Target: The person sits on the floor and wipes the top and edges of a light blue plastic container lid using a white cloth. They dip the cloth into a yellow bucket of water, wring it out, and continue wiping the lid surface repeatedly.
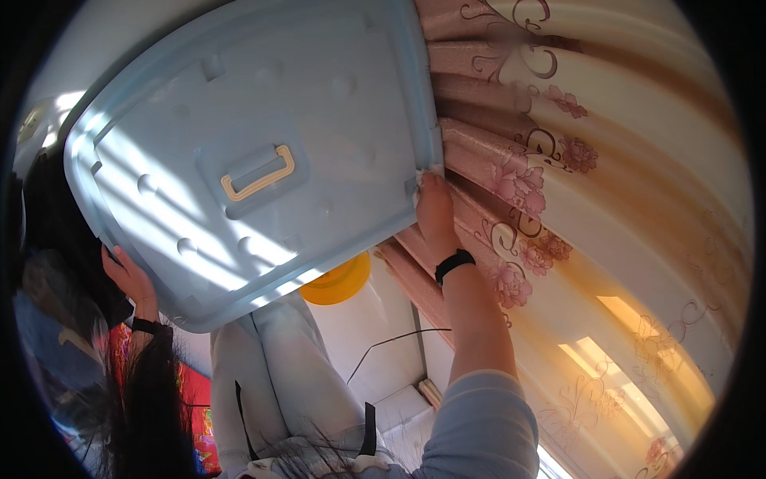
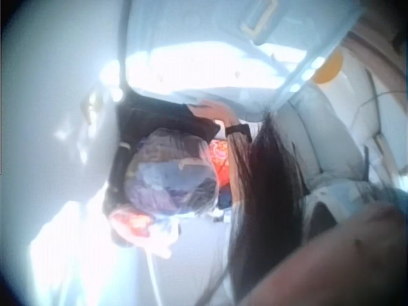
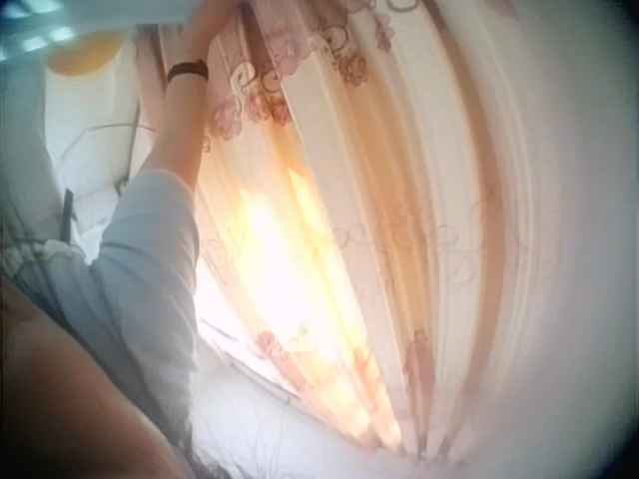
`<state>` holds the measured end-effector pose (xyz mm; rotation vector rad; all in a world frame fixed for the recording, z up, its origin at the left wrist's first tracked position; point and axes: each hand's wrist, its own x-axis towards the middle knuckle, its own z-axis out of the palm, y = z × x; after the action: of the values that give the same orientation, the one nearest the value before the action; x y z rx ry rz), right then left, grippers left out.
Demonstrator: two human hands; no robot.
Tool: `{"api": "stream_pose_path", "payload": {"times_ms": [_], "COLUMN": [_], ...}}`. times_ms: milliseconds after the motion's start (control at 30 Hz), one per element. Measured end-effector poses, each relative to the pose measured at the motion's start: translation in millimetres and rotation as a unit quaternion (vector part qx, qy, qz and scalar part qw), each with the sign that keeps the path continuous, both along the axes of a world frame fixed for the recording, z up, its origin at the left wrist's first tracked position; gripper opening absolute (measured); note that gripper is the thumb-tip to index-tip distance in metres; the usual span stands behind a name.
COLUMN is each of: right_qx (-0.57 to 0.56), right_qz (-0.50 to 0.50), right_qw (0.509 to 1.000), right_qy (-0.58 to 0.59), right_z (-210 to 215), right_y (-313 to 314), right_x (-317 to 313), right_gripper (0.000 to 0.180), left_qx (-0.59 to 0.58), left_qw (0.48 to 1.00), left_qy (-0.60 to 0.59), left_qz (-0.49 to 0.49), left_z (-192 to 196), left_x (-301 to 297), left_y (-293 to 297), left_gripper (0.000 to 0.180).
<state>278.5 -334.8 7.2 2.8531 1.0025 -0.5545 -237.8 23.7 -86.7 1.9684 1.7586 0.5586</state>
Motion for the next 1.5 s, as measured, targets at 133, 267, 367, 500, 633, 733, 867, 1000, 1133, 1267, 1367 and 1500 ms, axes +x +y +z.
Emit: {"api": "stream_pose_path", "payload": {"times_ms": [133,267,367,500,633,733,867,1000,1133,1267,1367,1500], "right_qx": [0.045,0.059,-0.003,0.114,0.153,0.153,0.251,0.222,0.14,0.142,0.021,-0.032], "right_qz": [-0.113,-0.102,-0.06,-0.315,-0.167,-0.136,-0.168,-0.161,-0.191,0.058,0.135,0.096], "right_qw": [0.991,0.992,0.985,0.938,0.972,0.975,0.953,0.952,0.949,0.987,0.99,0.995], "right_qy": [0.061,0.045,0.163,0.091,-0.07,-0.083,-0.034,0.14,0.206,-0.045,-0.02,0.005], "right_z": [-2.5,0.2,8.6,4.5,-24.2,-42.2,-46.2,-27.1,-2.0,9.1,12.1,18.5], "right_y": [-14.3,-14.4,-7.4,1.6,-3.9,-16.7,-29.1,-38.4,-41.2,-30.8,-22.9,-19.3], "right_x": [-30.0,-60.1,-62.7,-37.2,-31.2,-48.4,-53.3,-26.0,3.1,13.7,7.3,-21.4], "right_gripper": [0.03,0.03,0.026,0.026,0.03,0.031,0.028,0.027,0.028,0.033,0.03,0.029], "left_qx": [0.001,0.001,0.002,0.003,0.0,0.003,0.004,-0.031,-0.031,-0.039,-0.04,-0.031], "left_qw": [1.0,1.0,1.0,1.0,1.0,1.0,1.0,0.999,0.999,0.999,0.999,0.999], "left_qy": [0.003,-0.003,0.004,-0.016,-0.005,0.0,0.023,0.011,0.03,0.03,0.02,0.014], "left_qz": [-0.004,-0.004,0.002,-0.014,-0.002,-0.003,0.005,0.028,0.011,0.01,0.011,0.016], "left_z": [0.0,0.9,0.8,1.2,0.2,-0.6,3.0,6.3,8.1,7.7,7.1,5.2], "left_x": [-0.4,1.3,3.3,2.0,1.9,4.4,6.2,7.7,6.8,4.5,4.1,3.5], "left_y": [0.4,1.8,4.3,3.9,2.4,3.0,4.0,4.6,6.4,5.9,6.9,7.7], "left_gripper": [0.068,0.07,0.07,0.071,0.073,0.074,0.075,0.077,0.078,0.078,0.077,0.077]}}
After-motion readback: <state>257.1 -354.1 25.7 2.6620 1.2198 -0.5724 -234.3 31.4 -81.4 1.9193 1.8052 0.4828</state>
